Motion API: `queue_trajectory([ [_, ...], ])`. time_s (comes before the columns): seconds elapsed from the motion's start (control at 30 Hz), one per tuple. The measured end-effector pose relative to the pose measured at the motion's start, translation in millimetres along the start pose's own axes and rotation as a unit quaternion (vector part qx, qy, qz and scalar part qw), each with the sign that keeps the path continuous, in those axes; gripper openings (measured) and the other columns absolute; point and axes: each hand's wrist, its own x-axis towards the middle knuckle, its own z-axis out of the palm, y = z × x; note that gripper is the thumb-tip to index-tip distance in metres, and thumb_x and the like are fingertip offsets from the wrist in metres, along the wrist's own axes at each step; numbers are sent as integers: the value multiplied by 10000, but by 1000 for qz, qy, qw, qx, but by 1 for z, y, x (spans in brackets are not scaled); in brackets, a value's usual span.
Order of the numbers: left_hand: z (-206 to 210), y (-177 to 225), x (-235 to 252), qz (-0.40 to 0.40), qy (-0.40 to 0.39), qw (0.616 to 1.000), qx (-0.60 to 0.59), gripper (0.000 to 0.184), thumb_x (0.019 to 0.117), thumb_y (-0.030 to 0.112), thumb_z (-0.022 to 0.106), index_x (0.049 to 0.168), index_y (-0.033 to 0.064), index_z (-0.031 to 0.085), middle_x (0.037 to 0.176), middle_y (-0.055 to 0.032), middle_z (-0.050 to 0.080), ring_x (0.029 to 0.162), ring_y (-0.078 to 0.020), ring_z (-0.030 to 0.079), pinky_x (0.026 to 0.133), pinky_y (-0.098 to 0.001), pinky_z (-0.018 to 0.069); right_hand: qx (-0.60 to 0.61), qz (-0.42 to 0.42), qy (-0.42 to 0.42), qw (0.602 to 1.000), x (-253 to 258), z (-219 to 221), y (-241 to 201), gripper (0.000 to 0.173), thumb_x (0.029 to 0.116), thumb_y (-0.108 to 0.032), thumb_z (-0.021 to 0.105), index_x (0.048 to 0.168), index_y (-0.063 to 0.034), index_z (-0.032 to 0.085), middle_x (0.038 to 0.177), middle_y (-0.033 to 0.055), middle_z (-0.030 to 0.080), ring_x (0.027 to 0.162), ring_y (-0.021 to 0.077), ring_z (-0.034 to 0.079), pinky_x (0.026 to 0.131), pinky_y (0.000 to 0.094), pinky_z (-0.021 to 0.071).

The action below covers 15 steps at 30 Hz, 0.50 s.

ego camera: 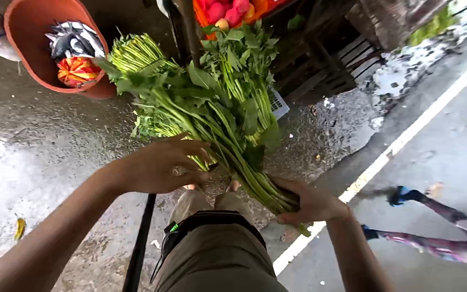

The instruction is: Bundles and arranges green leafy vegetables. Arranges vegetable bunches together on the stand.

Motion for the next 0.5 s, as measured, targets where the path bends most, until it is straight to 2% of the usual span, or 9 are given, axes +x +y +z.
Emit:
queue_trajectory([
  [0.07, 10, 3, 11, 9, -16, 997, -79, 514, 1084, 474, 373, 832, 273, 773, 1160, 121, 746, 1398, -160, 520, 1283, -606, 172, -35, 14, 27, 999, -32, -27, 11, 968, 782, -422, 868, 1563, -76, 413, 1393, 27, 633, 1218, 13, 606, 1059, 249, 521],
  [0.1, 18, 5, 17, 11, -1, 991, -135, 545, 1090, 436, 359, 766, 235, 749, 1043, 88, 771, 1332, -170, 580, 1291, -581, 162, -43, 11, 38, 998, -47, -41, 17, 971, 777, -424, 869, 1565, -82, 417, 1390, 23, 637, 1214, 7, 608, 1058, 245, 522],
  [0.13, 28, 10, 22, 4, 24, 985, -173, 540, 1088, 416, 377, 712, 206, 701, 906, 75, 756, 1183, -138, 657, 1269, -512, 248, -48, 7, 49, 998, -62, -54, 23, 970, 771, -429, 869, 1560, -78, 426, 1376, 20, 647, 1199, 0, 614, 1048, 239, 527],
  [0.17, 41, 16, 27, -12, 63, 981, -185, 506, 1077, 416, 424, 691, 200, 670, 759, 98, 680, 932, -56, 670, 1117, -380, 426, -46, 2, 56, 997, -76, -68, 30, 963, 769, -434, 867, 1551, -73, 436, 1355, 11, 658, 1183, -8, 620, 1037, 232, 533],
  [0.2, 58, 24, 33, -27, 107, 975, -191, 483, 1068, 416, 451, 655, 199, 576, 632, 114, 545, 686, 3, 567, 781, -238, 481, -40, -1, 65, 997, -90, -81, 35, 955, 768, -453, 863, 1538, -68, 451, 1330, 1, 670, 1163, -14, 627, 1024, 227, 541],
  [0.23, 74, 34, 39, -52, 134, 966, -214, 472, 1075, 419, 445, 665, 195, 510, 579, 115, 445, 560, 23, 462, 584, -182, 411, -35, 1, 80, 996, -104, -92, 41, 944, 764, -487, 859, 1517, -66, 476, 1293, -12, 684, 1132, -22, 636, 999, 220, 550],
  [0.3, 104, 59, 52, -102, 157, 943, -274, 472, 1090, 450, 424, 699, 196, 493, 563, 117, 400, 505, 37, 400, 498, -162, 340, -19, 12, 113, 993, -128, -114, 49, 903, 750, -511, 861, 1471, -84, 525, 1219, -42, 708, 1064, -21, 661, 943, 218, 576],
  [0.4, 137, 87, 76, -116, 194, 913, -340, 472, 1110, 413, 399, 697, 201, 481, 562, 129, 398, 500, 51, 397, 485, -137, 327, 19, 7, 160, 987, -147, -141, 62, 825, 753, -472, 872, 1447, -164, 549, 1151, -43, 731, 991, 54, 708, 860, 267, 621],
  [0.5, 145, 87, 96, -107, 163, 924, -329, 444, 1095, 387, 447, 700, 193, 505, 587, 121, 426, 546, 45, 423, 532, -150, 349, 33, -11, 211, 977, -141, -162, 70, 822, 753, -479, 864, 1450, -192, 536, 1094, -23, 745, 920, 97, 728, 795, 289, 635],
])
